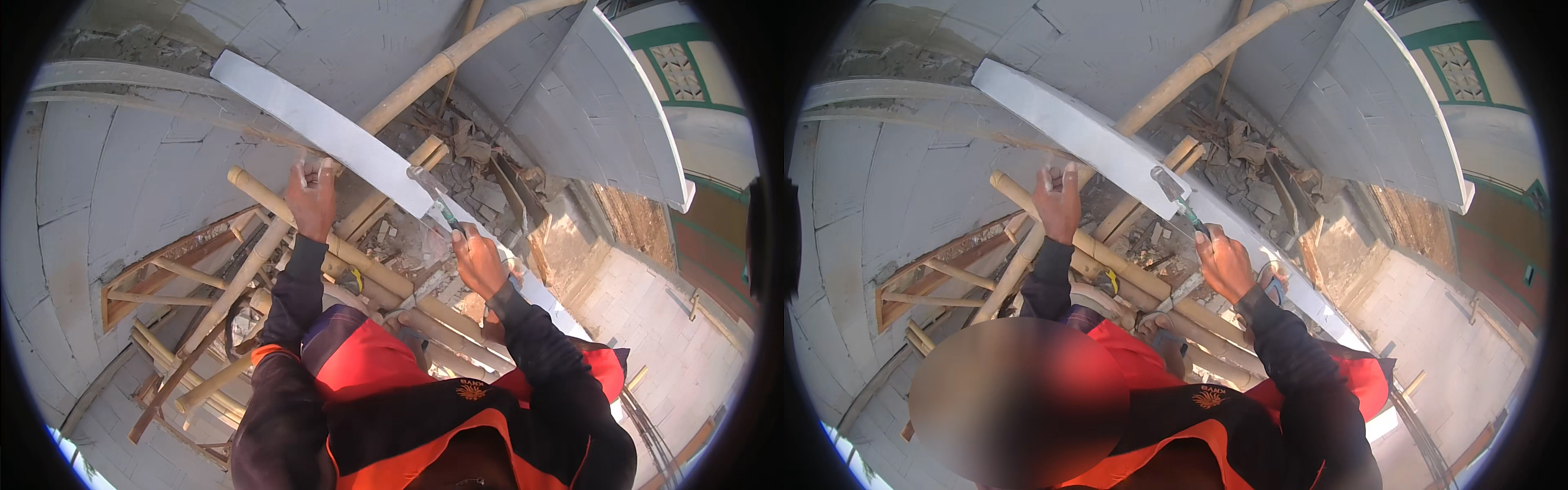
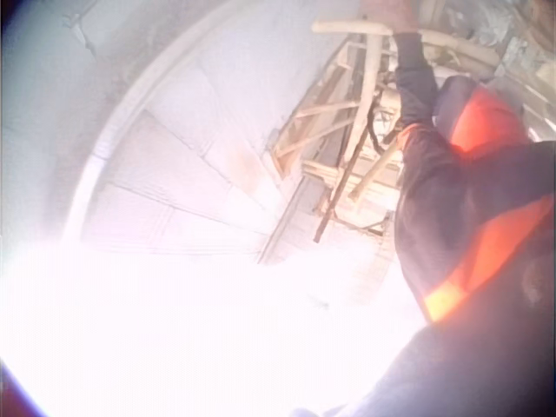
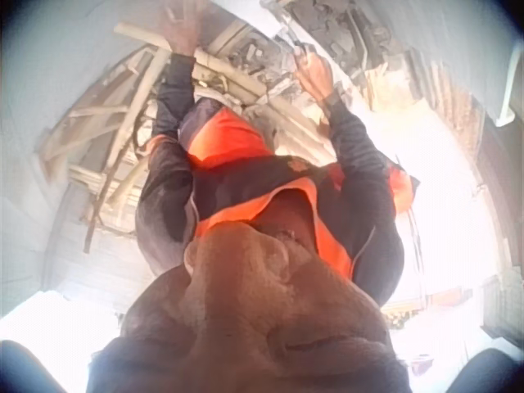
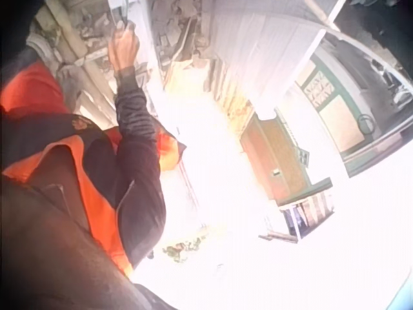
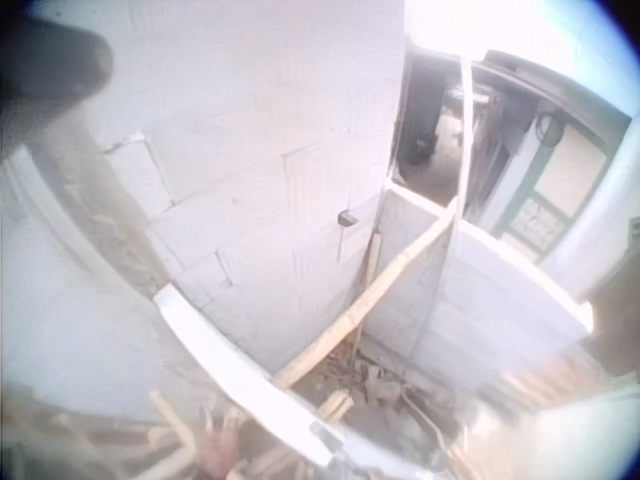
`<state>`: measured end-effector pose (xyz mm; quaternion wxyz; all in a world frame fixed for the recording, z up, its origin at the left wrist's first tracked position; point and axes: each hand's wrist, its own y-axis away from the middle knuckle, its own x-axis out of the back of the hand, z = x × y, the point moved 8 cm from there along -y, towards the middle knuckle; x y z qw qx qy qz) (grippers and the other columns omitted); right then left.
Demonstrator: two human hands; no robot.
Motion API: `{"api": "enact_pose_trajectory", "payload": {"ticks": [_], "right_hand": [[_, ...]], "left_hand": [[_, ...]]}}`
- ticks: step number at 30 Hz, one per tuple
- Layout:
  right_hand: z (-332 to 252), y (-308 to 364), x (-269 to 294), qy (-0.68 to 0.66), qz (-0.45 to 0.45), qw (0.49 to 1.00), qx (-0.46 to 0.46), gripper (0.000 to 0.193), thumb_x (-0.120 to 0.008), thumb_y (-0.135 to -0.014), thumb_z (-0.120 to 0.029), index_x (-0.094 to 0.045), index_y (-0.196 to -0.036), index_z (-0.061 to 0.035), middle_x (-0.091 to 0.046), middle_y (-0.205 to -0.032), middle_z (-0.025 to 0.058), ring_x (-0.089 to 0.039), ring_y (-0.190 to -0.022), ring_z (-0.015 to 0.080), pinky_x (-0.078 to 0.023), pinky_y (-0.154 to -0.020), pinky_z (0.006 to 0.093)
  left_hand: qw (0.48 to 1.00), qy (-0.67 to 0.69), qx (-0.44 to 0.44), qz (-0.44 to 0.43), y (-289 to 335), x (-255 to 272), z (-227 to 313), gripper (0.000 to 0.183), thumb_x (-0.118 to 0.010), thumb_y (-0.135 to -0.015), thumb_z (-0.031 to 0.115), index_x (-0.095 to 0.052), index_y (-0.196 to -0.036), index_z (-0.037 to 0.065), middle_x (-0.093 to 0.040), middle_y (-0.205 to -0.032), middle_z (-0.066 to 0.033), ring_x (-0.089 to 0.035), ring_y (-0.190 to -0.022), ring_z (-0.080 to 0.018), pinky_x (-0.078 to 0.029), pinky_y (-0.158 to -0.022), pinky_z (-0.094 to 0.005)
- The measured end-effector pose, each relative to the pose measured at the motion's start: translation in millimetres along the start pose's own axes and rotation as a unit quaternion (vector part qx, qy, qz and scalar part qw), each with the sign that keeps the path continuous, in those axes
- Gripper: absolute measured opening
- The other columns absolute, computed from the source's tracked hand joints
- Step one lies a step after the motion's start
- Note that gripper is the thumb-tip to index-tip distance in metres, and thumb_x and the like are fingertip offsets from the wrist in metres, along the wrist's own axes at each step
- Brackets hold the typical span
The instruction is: The person installs lightweight concrete blocks onto a wall structure by hand, using a trowel to apply mortar from a bucket and a hammer to tap the blocks into position.
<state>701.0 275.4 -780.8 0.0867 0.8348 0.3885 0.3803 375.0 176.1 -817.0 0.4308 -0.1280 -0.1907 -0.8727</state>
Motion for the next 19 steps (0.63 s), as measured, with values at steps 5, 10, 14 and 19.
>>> {"api": "enact_pose_trajectory", "payload": {"ticks": [5,10,14,19], "right_hand": [[18.3,1.9,4.4,-0.008,-0.007,0.999,-0.052,0.041,-0.048,-0.108,-0.037,-0.058,-0.116,0.0015,-0.061,-0.066,0.0240,-0.063,-0.067,0.0479,-0.047,-0.062,0.0526],[8.8,1.0,9.5,-0.025,0.019,1.000,-0.001,0.041,-0.048,-0.107,-0.039,-0.058,-0.116,-0.0004,-0.064,-0.075,0.0253,-0.065,-0.073,0.0478,-0.049,-0.065,0.0511],[6.1,7.1,0.3,-0.041,0.040,0.998,0.037,0.044,-0.047,-0.107,-0.042,-0.058,-0.118,-0.0013,-0.066,-0.079,0.0258,-0.065,-0.077,0.0487,-0.050,-0.068,0.0518],[8.4,5.4,-5.4,-0.025,0.031,0.999,0.031,0.046,-0.046,-0.107,-0.045,-0.058,-0.121,-0.0019,-0.068,-0.084,0.0268,-0.067,-0.082,0.0490,-0.052,-0.072,0.0523]], "left_hand": [[0.868,-0.343,-0.346,-0.092,-10.2,-82.2,63.0,0.054,-0.065,-0.098,0.043,-0.063,-0.129,0.000,-0.055,-0.142,-0.0237,-0.043,-0.140,-0.0411,-0.028,-0.118,-0.0553],[0.796,-0.473,-0.362,-0.105,-42.6,-115.6,49.5,0.058,-0.061,-0.097,0.054,-0.069,-0.125,0.004,-0.052,-0.149,-0.0192,-0.033,-0.147,-0.0429,-0.018,-0.120,-0.0642],[0.809,-0.459,-0.355,-0.093,-45.5,-113.7,38.4,0.059,-0.063,-0.095,0.057,-0.074,-0.117,0.003,-0.051,-0.150,-0.0188,-0.034,-0.147,-0.0426,-0.018,-0.120,-0.0636],[0.823,-0.448,-0.334,-0.101,-47.7,-112.5,37.6,0.060,-0.063,-0.094,0.059,-0.074,-0.116,0.004,-0.049,-0.153,-0.0181,-0.032,-0.148,-0.0426,-0.017,-0.121,-0.0633]]}}
